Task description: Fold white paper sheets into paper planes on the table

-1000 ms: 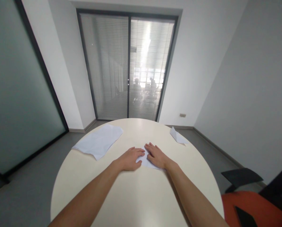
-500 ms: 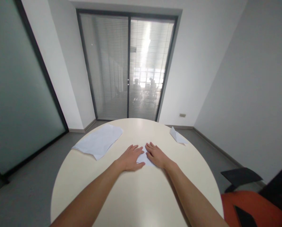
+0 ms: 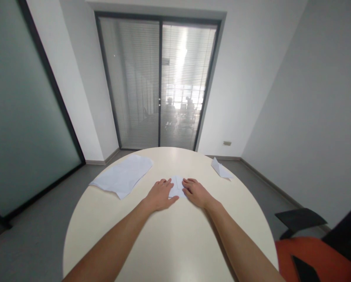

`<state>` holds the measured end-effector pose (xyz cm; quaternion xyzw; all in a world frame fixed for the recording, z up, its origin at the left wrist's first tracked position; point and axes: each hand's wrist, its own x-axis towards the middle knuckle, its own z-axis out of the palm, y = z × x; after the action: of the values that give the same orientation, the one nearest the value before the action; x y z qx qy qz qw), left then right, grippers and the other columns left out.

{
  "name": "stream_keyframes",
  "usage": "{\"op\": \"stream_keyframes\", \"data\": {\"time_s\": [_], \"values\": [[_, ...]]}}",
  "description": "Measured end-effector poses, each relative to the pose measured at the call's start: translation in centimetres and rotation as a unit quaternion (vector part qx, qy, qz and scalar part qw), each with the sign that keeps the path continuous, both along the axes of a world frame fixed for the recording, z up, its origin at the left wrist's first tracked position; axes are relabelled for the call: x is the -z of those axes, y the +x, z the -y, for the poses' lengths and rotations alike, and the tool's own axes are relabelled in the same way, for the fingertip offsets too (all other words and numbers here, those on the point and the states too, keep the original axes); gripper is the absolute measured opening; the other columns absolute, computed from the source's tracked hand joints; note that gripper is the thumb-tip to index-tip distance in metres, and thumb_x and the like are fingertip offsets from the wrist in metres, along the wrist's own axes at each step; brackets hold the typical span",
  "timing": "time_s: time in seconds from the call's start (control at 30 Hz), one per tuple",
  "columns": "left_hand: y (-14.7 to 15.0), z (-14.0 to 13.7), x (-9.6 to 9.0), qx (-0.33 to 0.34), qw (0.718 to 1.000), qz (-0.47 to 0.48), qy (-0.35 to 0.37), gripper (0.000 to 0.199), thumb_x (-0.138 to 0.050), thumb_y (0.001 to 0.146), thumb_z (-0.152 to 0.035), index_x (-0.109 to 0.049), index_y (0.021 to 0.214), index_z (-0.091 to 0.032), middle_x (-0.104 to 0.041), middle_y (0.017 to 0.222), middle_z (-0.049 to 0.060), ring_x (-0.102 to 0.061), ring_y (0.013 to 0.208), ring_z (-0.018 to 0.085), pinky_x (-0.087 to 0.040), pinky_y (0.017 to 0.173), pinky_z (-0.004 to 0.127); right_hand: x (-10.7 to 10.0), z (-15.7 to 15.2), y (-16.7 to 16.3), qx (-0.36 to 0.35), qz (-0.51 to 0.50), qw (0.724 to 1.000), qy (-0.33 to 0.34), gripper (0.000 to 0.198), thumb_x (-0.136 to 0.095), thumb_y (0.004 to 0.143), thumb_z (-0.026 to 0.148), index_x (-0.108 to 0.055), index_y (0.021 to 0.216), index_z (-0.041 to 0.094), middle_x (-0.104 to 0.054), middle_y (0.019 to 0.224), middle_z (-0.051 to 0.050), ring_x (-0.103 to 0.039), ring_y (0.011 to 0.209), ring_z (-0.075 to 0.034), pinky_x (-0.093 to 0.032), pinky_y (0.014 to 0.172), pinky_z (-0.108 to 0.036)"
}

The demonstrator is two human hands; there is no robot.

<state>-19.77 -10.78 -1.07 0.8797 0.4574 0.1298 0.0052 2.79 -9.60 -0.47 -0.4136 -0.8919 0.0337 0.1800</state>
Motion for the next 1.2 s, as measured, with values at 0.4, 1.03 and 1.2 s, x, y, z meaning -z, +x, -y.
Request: {"op": "stream_keyframes", "data": {"time_s": [0.4,1.03,1.2], "values": [[-0.3,-0.4,0.9,0.021,0.999,0.040,0.030,0.052,-0.046,0.094,-0.049,-0.054,0.134,-0.017,-0.053,0.140,0.015,-0.046,0.129,0.031,-0.038,0.108,0.047,0.0,0.2,1.3,0.040,0.030,0.997,-0.058,0.061,-0.054,0.091,0.050,-0.055,0.138,0.012,-0.045,0.149,-0.018,-0.041,0.138,-0.033,-0.031,0.114,-0.046],[-1.7,-0.6,-0.2,0.091,0.994,0.066,0.013,0.043,-0.052,0.093,-0.047,-0.065,0.126,-0.023,-0.062,0.129,0.008,-0.059,0.116,0.024,-0.045,0.104,0.037,0.3,-0.1,2.2,0.046,0.028,0.996,-0.064,0.070,-0.057,0.087,0.056,-0.052,0.142,0.014,-0.044,0.150,-0.017,-0.040,0.139,-0.035,-0.028,0.115,-0.050],[-1.6,-0.7,-0.2,0.089,0.993,0.077,0.005,0.041,-0.048,0.096,-0.046,-0.066,0.124,-0.023,-0.063,0.129,0.008,-0.059,0.117,0.024,-0.044,0.105,0.037,-0.1,0.1,2.1,0.044,0.027,0.997,-0.062,0.068,-0.061,0.084,0.056,-0.057,0.138,0.016,-0.048,0.148,-0.016,-0.042,0.137,-0.035,-0.031,0.113,-0.050]]}}
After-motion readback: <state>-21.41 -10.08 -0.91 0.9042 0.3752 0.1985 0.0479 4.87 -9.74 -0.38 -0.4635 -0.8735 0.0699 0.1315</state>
